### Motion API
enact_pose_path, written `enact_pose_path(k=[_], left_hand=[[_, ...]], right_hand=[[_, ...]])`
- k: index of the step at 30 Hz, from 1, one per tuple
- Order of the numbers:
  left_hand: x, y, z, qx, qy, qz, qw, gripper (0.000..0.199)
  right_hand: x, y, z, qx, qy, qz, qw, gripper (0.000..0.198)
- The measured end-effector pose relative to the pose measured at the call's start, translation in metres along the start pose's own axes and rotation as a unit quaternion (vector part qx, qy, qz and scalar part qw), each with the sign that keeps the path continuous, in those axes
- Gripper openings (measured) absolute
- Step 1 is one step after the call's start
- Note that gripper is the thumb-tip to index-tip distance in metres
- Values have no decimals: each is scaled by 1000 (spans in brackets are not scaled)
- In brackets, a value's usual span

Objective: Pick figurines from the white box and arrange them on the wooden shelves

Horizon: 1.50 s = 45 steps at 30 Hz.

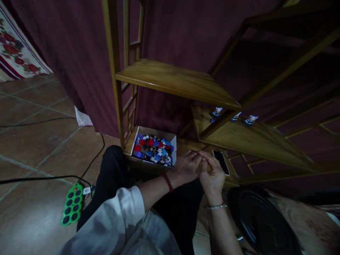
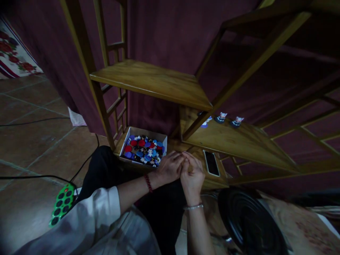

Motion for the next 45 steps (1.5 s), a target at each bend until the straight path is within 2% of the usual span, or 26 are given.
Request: enact_pose_path(k=[5,10,16,23,26,34,38,45], left_hand=[[21,2,21,8,-22,-12,1000,21],[50,5,43,31,-86,-45,995,18],[85,10,64,70,-158,-82,982,24],[109,5,76,136,-169,-113,970,34],[119,0,82,147,-194,-121,962,35],[151,-14,101,139,-316,-176,922,44],[170,-22,107,116,-373,-193,900,50],[191,-29,111,101,-411,-217,880,50]], right_hand=[[-4,28,19,45,19,-15,999,27],[-12,64,32,81,38,-27,996,28],[-15,108,42,157,53,-39,985,32],[-22,154,51,222,43,-20,974,33],[-22,170,53,239,36,-23,970,33],[-11,199,53,259,32,-18,965,37],[-10,208,52,269,30,-24,962,37],[-18,219,56,273,39,-32,961,36]])
Point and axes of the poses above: each hand's wrist, its own z-axis away from the middle knuckle, its own y-axis out of the palm, x = y × z, the point moved 5 cm from there along -z, towards the middle knuckle, and after that the axes turned 1 degree about y, right-handed, at the moved point
